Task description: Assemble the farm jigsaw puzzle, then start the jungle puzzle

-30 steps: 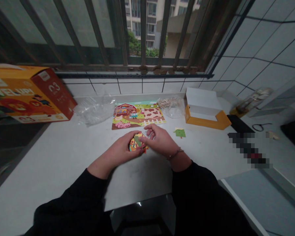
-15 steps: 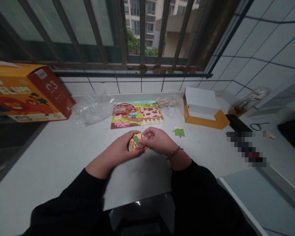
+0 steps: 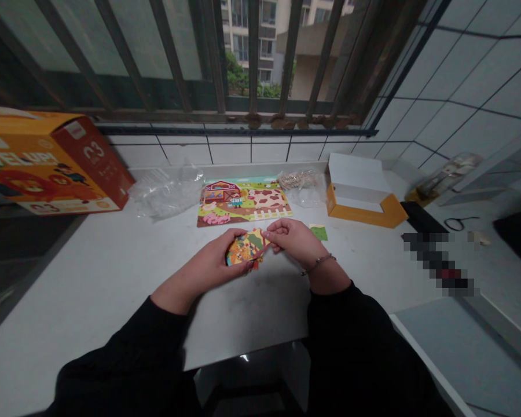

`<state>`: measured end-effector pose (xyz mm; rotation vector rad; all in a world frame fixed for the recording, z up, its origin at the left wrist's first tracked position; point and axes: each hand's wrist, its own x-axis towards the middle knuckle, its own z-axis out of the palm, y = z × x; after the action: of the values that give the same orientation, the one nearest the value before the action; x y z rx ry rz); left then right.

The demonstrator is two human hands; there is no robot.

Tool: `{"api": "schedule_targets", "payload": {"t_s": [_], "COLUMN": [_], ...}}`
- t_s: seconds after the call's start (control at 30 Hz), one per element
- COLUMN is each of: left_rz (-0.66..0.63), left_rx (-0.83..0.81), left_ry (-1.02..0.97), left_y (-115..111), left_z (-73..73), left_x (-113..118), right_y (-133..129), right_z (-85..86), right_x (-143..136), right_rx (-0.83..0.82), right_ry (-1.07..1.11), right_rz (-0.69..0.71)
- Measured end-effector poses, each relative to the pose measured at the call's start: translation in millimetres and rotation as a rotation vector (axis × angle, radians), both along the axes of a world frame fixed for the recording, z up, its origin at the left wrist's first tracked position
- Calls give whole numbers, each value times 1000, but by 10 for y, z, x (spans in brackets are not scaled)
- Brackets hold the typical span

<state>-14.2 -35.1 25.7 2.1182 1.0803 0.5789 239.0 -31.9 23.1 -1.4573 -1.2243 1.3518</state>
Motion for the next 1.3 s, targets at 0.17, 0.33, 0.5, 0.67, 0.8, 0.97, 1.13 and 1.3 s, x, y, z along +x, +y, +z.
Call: {"api": "schedule_targets", "payload": {"t_s": [0.17,0.33,0.5,0.67,0.8,0.97,1.13,1.3], "left_rz": [1,-17,37,87,186,282,396,651], "left_rx": [48,129,144,143,129,93,80,125], "left_ry": [27,75,94,91,124,215,299,612], "left_y": [31,70,85,130,179,188,180,208], "left_z": [-23,-36,3,43,49,82,106,-4], "left_x": [-57,-132,-170,-270,-415,-546,-770,-1150], "right_y": [53,57,39,12,5,-3,-42,-166], "right_z": [-56,-145,-140,-118,-138,-111,0,-90], "right_x": [207,340,313,259,266,231,463,1227], "right_rx": [59,160,259,365,307,300,355,141], "right_ry": [-215,-796,-967,-909,-946,-975,-1031,-1288], "right_rz": [-184,-233,-195,-32,13,-7,-91,-312]}}
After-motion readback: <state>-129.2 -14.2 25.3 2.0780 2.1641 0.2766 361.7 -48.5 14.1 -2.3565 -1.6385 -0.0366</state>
